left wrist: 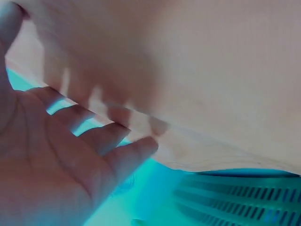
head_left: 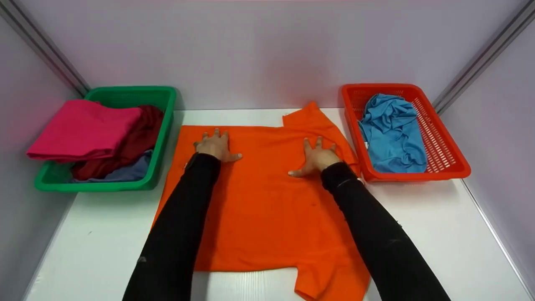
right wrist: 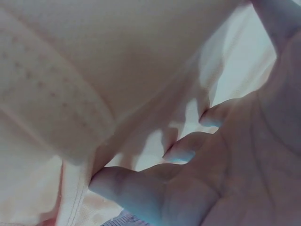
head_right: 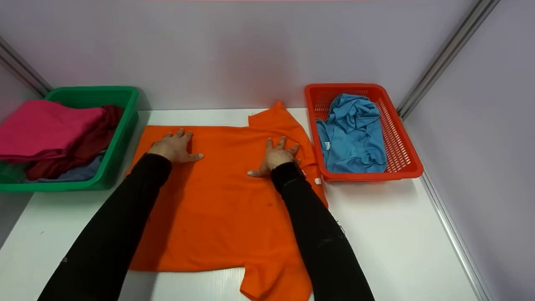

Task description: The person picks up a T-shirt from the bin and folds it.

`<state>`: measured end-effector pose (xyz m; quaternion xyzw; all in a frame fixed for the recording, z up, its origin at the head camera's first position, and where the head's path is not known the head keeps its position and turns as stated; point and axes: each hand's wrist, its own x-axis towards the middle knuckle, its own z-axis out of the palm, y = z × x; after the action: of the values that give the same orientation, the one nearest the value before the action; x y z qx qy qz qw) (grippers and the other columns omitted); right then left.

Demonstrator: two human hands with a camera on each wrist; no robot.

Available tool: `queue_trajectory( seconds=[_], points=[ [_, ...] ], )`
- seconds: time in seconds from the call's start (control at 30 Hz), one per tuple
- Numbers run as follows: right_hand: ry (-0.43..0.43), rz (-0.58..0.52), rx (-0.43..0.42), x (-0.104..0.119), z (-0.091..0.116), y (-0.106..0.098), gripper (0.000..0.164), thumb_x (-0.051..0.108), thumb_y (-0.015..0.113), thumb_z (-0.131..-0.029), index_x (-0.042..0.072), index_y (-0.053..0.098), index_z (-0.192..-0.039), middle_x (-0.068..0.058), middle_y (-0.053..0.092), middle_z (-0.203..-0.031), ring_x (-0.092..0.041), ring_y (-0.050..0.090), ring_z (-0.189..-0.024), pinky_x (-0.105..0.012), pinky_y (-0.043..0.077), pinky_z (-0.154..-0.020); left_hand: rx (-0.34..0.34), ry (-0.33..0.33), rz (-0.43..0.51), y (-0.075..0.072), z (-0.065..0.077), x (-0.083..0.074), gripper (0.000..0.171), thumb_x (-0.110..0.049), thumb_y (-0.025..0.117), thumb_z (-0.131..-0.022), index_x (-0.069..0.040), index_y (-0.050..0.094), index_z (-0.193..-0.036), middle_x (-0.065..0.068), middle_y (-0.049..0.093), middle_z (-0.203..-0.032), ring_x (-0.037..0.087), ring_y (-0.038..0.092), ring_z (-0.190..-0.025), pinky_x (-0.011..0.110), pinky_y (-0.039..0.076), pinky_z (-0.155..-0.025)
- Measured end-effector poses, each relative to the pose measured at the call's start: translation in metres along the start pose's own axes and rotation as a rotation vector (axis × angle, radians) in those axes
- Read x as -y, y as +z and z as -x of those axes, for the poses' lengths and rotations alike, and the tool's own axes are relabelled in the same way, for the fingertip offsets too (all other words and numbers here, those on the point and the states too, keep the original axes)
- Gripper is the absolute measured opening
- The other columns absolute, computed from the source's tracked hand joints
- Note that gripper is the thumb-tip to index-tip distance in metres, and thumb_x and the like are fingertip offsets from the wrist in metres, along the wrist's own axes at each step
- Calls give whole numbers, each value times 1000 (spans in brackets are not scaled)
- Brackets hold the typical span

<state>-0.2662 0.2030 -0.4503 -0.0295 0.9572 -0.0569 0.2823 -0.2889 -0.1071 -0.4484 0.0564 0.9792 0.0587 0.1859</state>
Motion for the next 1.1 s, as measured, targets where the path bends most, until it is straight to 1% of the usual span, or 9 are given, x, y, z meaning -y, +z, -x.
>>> queue_trajectory(
  seconds=[0.13,0.3,0.4,0.5,0.67,0.73,0.83,0.97,1.1],
  points=[
    [10,11,-12,4,-1,0,133,80,69,-84,10,-4,-171,-36,-9,-173,-66,3,-158,-78,8,-128,-20,23,3,5,14,-6,94,-56,62,-102,-9,17,-170,21,14,-178,50,18,-163,78,32,-120],
    [22,23,0,10,-5,1,135,84,65,-83,8,-5,-170,-40,-10,-171,-69,2,-156,-80,6,-127,103,44,81,11,36,-3,104,-56,69,-98,-12,10,-171,21,5,-179,56,10,-162,74,31,-123],
    [11,49,2,6,-7,2,137,88,62,-81,7,-5,-170,-41,-9,-170,-67,3,-157,-79,7,-127,155,68,86,16,41,5,107,-59,70,-96,-16,8,-172,20,-1,-179,61,4,-160,72,33,-124],
    [-15,59,-7,0,-5,1,134,86,62,-83,8,-5,-170,-38,-9,-172,-59,3,-161,-77,6,-128,142,100,77,20,40,13,108,-61,70,-95,-19,8,-172,18,-3,-179,63,1,-159,74,37,-119],
    [-68,44,-36,-12,-3,0,121,80,58,-91,12,-3,-171,-32,-10,-175,-65,1,-158,-78,13,-126,100,110,83,23,36,20,108,-63,71,-94,-20,10,-172,16,-1,-180,61,2,-160,77,38,-116],
    [-90,38,-71,-16,-4,2,115,78,55,-94,13,0,-171,-31,-7,-175,-68,2,-157,-80,19,-124,79,110,83,23,35,20,106,-63,70,-94,-20,12,-171,16,2,-180,61,4,-160,77,39,-115],
    [-122,25,-143,-19,-2,9,106,73,54,-98,14,4,-171,-29,-2,-177,-63,7,-159,-79,22,-123,36,136,46,26,38,24,99,-62,64,-99,-17,15,-171,17,8,-179,57,11,-161,74,39,-118],
    [-149,30,-210,-18,17,24,102,70,55,-99,15,9,-171,-25,1,-178,-57,7,-162,-81,26,-120,4,220,-10,34,56,33,95,-61,61,-101,-13,18,-170,17,13,-179,49,15,-164,74,31,-123],
    [-179,37,-138,-14,51,43,111,74,62,-93,15,11,-171,-25,2,-178,-60,8,-160,-83,30,-116,68,255,11,44,85,40,107,-64,73,-92,-19,16,-171,14,9,-180,50,8,-165,81,26,-120]
  ],
)
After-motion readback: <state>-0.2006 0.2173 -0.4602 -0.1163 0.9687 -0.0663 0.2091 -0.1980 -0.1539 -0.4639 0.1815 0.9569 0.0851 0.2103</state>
